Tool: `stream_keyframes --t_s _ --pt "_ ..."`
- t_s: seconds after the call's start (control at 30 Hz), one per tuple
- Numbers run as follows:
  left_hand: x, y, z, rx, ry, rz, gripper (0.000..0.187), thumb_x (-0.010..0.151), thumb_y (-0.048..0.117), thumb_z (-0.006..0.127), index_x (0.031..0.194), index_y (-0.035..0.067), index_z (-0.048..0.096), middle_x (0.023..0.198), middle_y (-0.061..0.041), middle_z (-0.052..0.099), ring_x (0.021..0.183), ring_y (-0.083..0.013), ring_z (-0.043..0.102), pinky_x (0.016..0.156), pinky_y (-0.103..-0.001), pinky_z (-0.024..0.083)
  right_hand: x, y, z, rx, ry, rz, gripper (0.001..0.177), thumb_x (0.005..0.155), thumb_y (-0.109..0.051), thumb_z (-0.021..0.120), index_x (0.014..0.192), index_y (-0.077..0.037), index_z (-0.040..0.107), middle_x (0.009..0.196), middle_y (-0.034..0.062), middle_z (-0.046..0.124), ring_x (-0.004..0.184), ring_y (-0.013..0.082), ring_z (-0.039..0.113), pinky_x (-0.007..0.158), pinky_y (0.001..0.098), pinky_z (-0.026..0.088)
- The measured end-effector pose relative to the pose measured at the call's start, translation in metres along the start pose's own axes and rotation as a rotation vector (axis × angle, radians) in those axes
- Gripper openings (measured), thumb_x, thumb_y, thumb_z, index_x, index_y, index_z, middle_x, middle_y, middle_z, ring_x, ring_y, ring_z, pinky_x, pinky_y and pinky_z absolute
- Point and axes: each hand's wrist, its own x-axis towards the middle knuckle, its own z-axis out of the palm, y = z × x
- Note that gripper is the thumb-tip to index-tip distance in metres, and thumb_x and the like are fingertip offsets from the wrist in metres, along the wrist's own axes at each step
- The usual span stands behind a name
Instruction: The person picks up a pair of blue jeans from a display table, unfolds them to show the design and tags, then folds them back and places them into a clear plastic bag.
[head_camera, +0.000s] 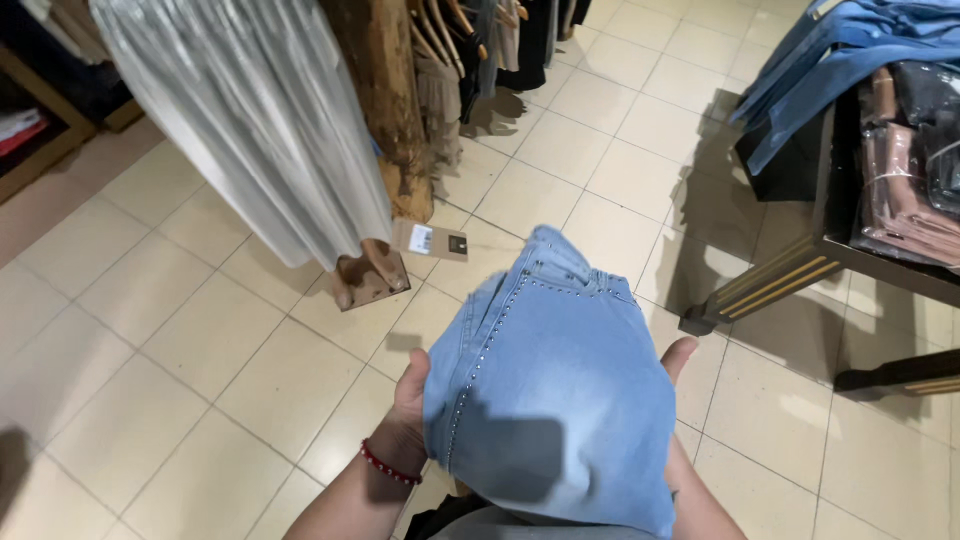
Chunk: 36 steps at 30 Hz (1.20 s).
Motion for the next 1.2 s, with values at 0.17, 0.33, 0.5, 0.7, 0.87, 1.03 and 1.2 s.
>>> stream_keyframes --t_s 0.17,0.33,0.5,0.7,0.87,1.03,1.2 --pt "0.099 0.048 -0.006 0.680 0.027 -0.417 0.099 0.086 0.034 0.091 0.168 0.009 0.040 0.103 0.001 0.066 0.094 -0.0127 0.064 0.082 -0.029 0.057 0.057 -0.099 -0.087 -0.495 0.761 -0.174 0.061 0.097 -0.046 0.066 0.146 -0.011 0.067 0.131 0.0150 0.074 0.120 0.0355 0.071 0.105 0.0532 0.054" --pt "0.194 0.036 -0.036 0.651 0.043 -0.522 0.039 0.086 0.018 0.090 0.114 0.011 0.065 0.102 -0.007 0.069 0.089 -0.0201 0.065 0.076 -0.035 0.053 0.081 -0.161 -0.116 -0.514 0.665 -0.383 0.043 0.087 -0.017 0.078 0.128 -0.006 0.071 0.123 0.0211 0.077 0.112 0.0405 0.075 0.100 0.0587 0.060" --pt "0.318 0.048 -0.043 0.786 0.210 -0.419 0.124 0.074 0.042 0.100 0.174 0.020 0.030 0.171 -0.038 0.033 0.163 -0.0522 0.020 0.128 -0.073 0.022 0.132 -0.231 -0.127 -0.612 0.642 -0.504 0.052 0.089 -0.002 0.069 0.141 0.000 0.066 0.120 0.0283 0.078 0.105 0.0458 0.079 0.093 0.0632 0.063" --pt "0.490 0.027 -0.076 0.567 -0.060 -0.258 0.074 0.088 0.019 0.086 0.151 -0.002 0.054 0.141 -0.017 0.066 0.112 -0.0293 0.077 0.092 -0.040 0.068 0.216 -0.322 -0.148 -0.629 0.520 -0.486 0.049 0.086 0.001 0.072 0.134 0.008 0.068 0.113 0.0326 0.079 0.101 0.0493 0.079 0.088 0.0663 0.063" --pt "0.621 0.022 -0.075 0.370 -0.129 -0.228 0.058 0.083 0.003 0.085 0.137 0.003 0.065 0.126 -0.018 0.074 0.113 -0.0352 0.075 0.101 -0.054 0.064 0.280 -0.413 -0.145 -0.837 0.363 -0.422 0.044 0.079 0.003 0.081 0.123 0.006 0.077 0.103 0.0260 0.083 0.095 0.0359 0.082 0.082 0.0540 0.067" --pt "0.713 0.035 -0.017 0.517 -0.141 -0.094 0.049 0.078 -0.011 0.086 0.123 -0.003 0.070 0.114 -0.012 0.073 0.109 -0.0248 0.076 0.097 -0.041 0.065 0.319 -0.485 -0.137 -0.946 0.421 -0.494 0.043 0.077 0.005 0.084 0.120 0.006 0.078 0.098 0.0225 0.082 0.090 0.0316 0.082 0.079 0.0492 0.068" --pt "0.803 0.027 -0.034 0.881 -0.125 0.078 0.031 0.080 -0.012 0.088 0.108 -0.001 0.077 0.111 -0.003 0.069 0.109 -0.0143 0.073 0.101 -0.034 0.063 0.360 -0.558 -0.178 -1.189 0.600 -0.557 0.044 0.070 0.009 0.091 0.111 -0.002 0.081 0.091 0.0120 0.083 0.082 0.0223 0.081 0.075 0.0378 0.067"
